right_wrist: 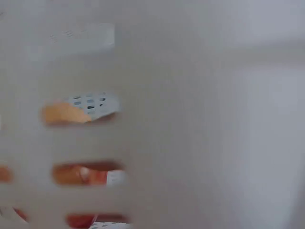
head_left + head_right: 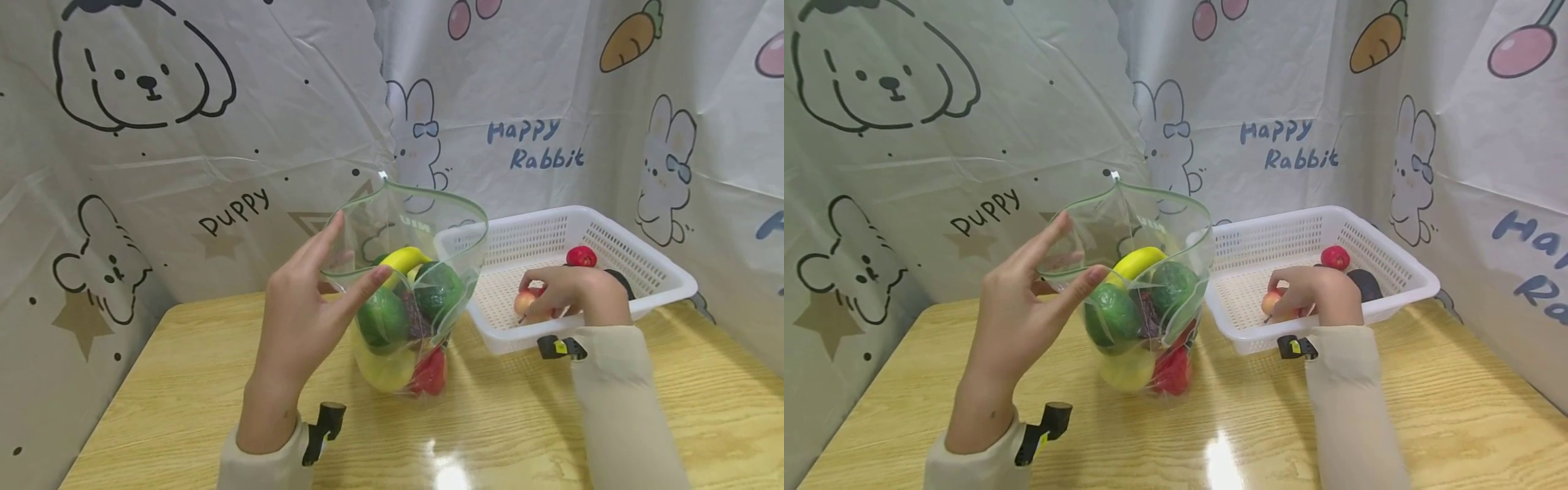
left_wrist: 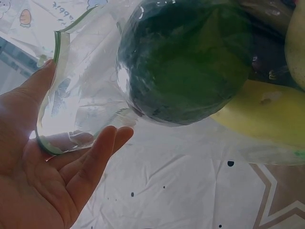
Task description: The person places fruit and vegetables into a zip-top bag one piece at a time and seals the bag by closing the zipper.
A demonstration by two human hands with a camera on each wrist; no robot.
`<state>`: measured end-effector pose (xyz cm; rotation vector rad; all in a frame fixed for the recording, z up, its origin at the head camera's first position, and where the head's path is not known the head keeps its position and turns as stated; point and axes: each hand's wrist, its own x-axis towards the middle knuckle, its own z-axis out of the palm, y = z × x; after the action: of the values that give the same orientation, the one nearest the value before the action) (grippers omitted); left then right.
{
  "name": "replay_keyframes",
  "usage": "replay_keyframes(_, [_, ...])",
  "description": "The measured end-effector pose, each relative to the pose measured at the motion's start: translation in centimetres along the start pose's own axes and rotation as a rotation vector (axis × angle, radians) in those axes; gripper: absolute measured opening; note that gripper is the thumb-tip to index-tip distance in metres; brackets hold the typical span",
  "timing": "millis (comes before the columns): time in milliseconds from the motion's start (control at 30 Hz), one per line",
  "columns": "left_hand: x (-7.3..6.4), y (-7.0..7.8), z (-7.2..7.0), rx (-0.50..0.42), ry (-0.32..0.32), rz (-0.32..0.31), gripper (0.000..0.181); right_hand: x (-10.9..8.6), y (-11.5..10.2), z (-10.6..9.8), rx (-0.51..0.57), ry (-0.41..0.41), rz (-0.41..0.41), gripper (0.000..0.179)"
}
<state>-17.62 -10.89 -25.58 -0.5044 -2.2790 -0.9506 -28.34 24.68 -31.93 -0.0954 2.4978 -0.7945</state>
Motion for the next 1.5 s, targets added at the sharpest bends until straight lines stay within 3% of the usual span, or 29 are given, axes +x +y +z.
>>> replay_keyframes(167, [0.0, 0.0, 0.0, -0.007, -0.003, -0.002, 0.080, -0.6, -0.5, -0.9, -0.045, 0.067, -0.155, 0.051])
replay_keyframes(300, [0.0, 0.0, 0.0, -0.009, -0.004, 0.003, 0.080, -1.5, -1.1, -1.5, -0.135, 0.262, -0.282, 0.064])
replay_keyframes(400, [0.0, 0.0, -0.1, -0.009, -0.004, 0.007, 0.081, -2.6, -1.8, -1.8, -0.135, 0.402, -0.342, 0.071])
replay_keyframes(600, [0.0, 0.1, -0.1, -0.010, -0.009, 0.008, 0.081, -5.4, -3.9, -1.9, 0.063, 0.652, -0.426, 0.070])
replay_keyframes(733, [0.0, 0.1, 0.0, -0.014, -0.011, 0.009, 0.081, -6.8, -5.2, -1.6, 0.176, 0.844, -0.567, 0.067])
replay_keyframes(867, [0.0, 0.1, 0.0, -0.016, -0.009, 0.011, 0.081, -7.4, -6.9, -0.6, 0.299, 0.972, -0.749, 0.063])
replay_keyframes(1033, [0.0, 0.1, 0.0, -0.011, -0.005, 0.013, 0.080, -7.8, -9.7, 1.2, 0.413, 1.015, -1.037, 0.061])
replay_keyframes(1133, [0.0, 0.1, 0.0, -0.007, -0.002, 0.014, 0.080, -7.7, -10.9, 2.3, 0.372, 1.012, -1.150, 0.065])
replay_keyframes(1333, [0.0, 0.1, 0.0, -0.009, -0.002, 0.014, 0.080, -7.3, -12.1, 3.7, 0.192, 1.005, -1.169, 0.070])
replay_keyframes(1500, [0.0, 0.1, 0.0, -0.010, -0.003, 0.017, 0.080, -7.1, -12.3, 4.0, 0.126, 1.030, -1.144, 0.070])
